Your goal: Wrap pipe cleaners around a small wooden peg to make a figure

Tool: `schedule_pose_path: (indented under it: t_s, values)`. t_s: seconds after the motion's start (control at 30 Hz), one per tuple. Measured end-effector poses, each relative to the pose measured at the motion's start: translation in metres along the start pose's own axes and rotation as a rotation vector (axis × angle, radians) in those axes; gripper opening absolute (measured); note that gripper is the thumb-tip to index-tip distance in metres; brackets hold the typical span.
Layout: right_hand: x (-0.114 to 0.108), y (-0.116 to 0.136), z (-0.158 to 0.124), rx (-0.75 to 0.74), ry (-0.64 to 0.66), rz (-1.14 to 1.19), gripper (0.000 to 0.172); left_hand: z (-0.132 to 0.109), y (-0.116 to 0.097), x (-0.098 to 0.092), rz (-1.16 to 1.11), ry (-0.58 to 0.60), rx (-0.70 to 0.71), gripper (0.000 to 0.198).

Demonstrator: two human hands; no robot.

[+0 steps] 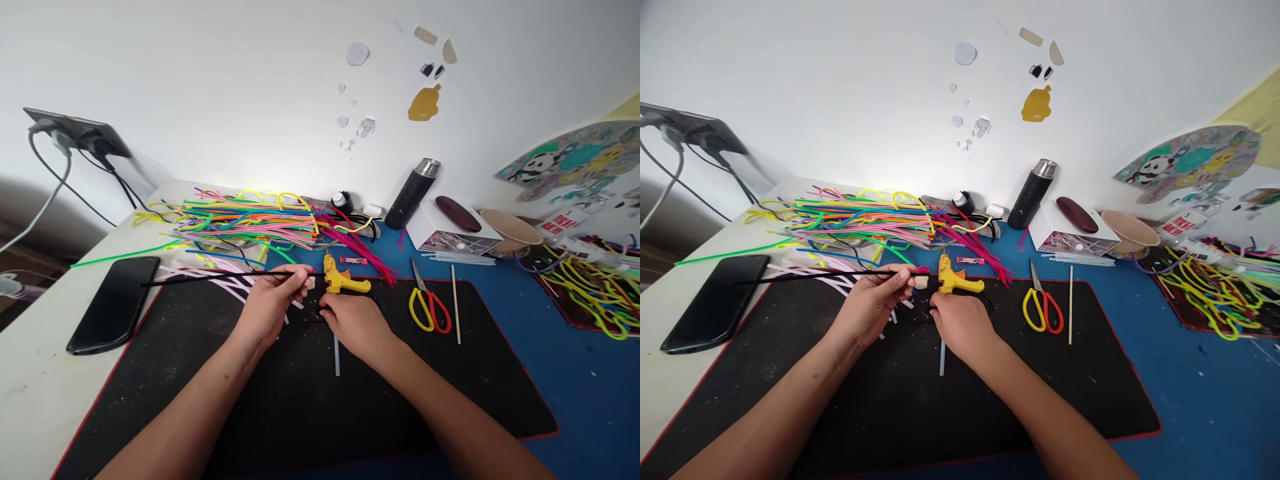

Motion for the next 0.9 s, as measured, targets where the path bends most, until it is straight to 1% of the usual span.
schedule_pose_path:
  t_s: [0.2,0.27,0.33,0.43,0.53,0.7,0.8,0.9]
  values:
    - [0.0026,-0.0004,0.0004,-0.018,-0.032,0.009,0.013,-0.0003,-0.0009,0.0015,-0.006,-0.005,0.003,0.035]
    - [0.0016,-0.0018,-0.0004,-0.014,-0.051,0.046,0.012,-0.0001,-0.0008,0.0013,-0.009,-0.004,0.001,0.034]
    - [-0.0008,-0.0037,-0.0017,0.003,-0.084,0.131,0.013,0.0002,-0.0004,0.0005,-0.021,-0.003,-0.006,0.034]
    - [-0.0032,-0.0063,-0.0040,0.049,-0.135,0.347,0.013,0.0006,0.0007,-0.0006,-0.056,0.000,-0.029,0.032]
    - [-0.0028,-0.0071,-0.0058,0.093,-0.199,0.615,0.012,0.0004,0.0016,-0.0001,-0.101,0.003,-0.062,0.031]
    - [-0.0017,-0.0042,-0.0053,0.155,-0.309,1.064,0.022,-0.0004,0.0026,0.0022,-0.134,0.007,-0.108,0.033]
    - [-0.0013,-0.0009,-0.0021,0.199,-0.333,1.260,0.027,-0.0008,0.0039,0.0024,-0.130,0.005,-0.126,0.033]
    - [0.0002,0.0023,0.0021,0.226,-0.347,1.409,0.030,-0.0016,0.0051,0.0034,-0.126,0.008,-0.136,0.034]
Point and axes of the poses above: each hand's wrist, its own z-axis towards the middle knuckle, its own x-axis out of the palm, y = z × x, the point moved 4 cm from there along z, towards the middle knuckle, and after that the axes turned 13 degrees about -z, right-handed, at the moved point
